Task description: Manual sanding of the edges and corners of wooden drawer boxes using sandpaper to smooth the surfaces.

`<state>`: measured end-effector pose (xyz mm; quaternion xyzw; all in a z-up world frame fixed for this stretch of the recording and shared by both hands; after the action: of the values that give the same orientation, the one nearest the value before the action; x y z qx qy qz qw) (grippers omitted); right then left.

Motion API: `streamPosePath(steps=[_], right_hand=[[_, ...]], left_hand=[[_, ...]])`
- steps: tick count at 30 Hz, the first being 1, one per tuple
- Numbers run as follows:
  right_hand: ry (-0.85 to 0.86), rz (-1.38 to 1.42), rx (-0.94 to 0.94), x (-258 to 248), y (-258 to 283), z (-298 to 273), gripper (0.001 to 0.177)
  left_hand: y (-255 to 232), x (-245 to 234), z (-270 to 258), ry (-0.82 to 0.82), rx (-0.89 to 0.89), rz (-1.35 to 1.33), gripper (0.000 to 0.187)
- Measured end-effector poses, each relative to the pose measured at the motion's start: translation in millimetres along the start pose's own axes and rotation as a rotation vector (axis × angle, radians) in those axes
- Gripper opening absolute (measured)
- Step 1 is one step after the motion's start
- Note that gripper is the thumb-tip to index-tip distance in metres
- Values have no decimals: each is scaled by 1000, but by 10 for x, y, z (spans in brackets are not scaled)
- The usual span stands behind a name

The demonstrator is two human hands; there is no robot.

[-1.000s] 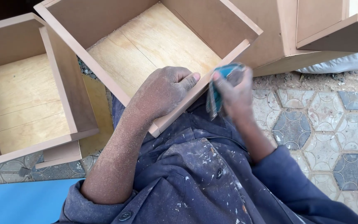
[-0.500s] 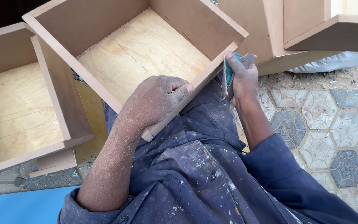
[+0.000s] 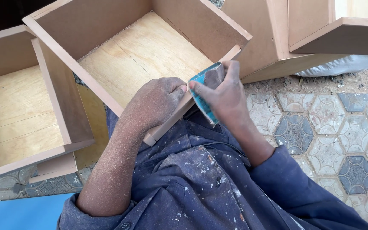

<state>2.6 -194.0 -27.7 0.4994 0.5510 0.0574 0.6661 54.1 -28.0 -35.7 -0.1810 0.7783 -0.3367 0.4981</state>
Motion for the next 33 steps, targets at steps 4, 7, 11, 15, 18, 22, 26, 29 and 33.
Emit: streamPosePath(steps=[4,7,11,15,18,22,26,29,33], right_hand=[[-163,21,-189,-169,-178,535,77],[-338,-188,-529,-252,-127,677,72],[-291,-267,-685,-209,-41,474,50],[-152,-233,-694,-119,-52,250,60],[-94,-191,-730,-175,36,105,57],[-45,-243,-877,-175,-143,540,52],[-62,-570,-973,-65,37,685,26],[75,-448,-1203,118,558,131,21],[426,-527,-1166,495,753,-320,37]], left_hand=[[-108,-84,-56,-36,-9,-6,31],[-156,-152,-113,-52,-146,69,37],[-52,-114,-61,-92,-89,-10,36],[-34,-81,-38,-102,3,-42,36],[6,-58,2,-124,5,-47,37],[-22,-112,-46,-130,-35,-60,36],[-9,-184,-61,-175,-93,-128,37],[46,-248,-39,-260,-134,-229,46],[38,-309,-87,-332,-163,-319,53]])
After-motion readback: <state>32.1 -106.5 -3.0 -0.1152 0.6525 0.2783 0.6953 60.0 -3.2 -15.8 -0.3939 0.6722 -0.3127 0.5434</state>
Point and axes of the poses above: each hand's wrist, its own z-axis towards the middle knuckle, its own x-axis out of the palm, y = z × x, the point moved 6 cm from there along z, towards the middle knuckle, and after that the axes turned 14 degrees about -y, right-handed, at the moved point
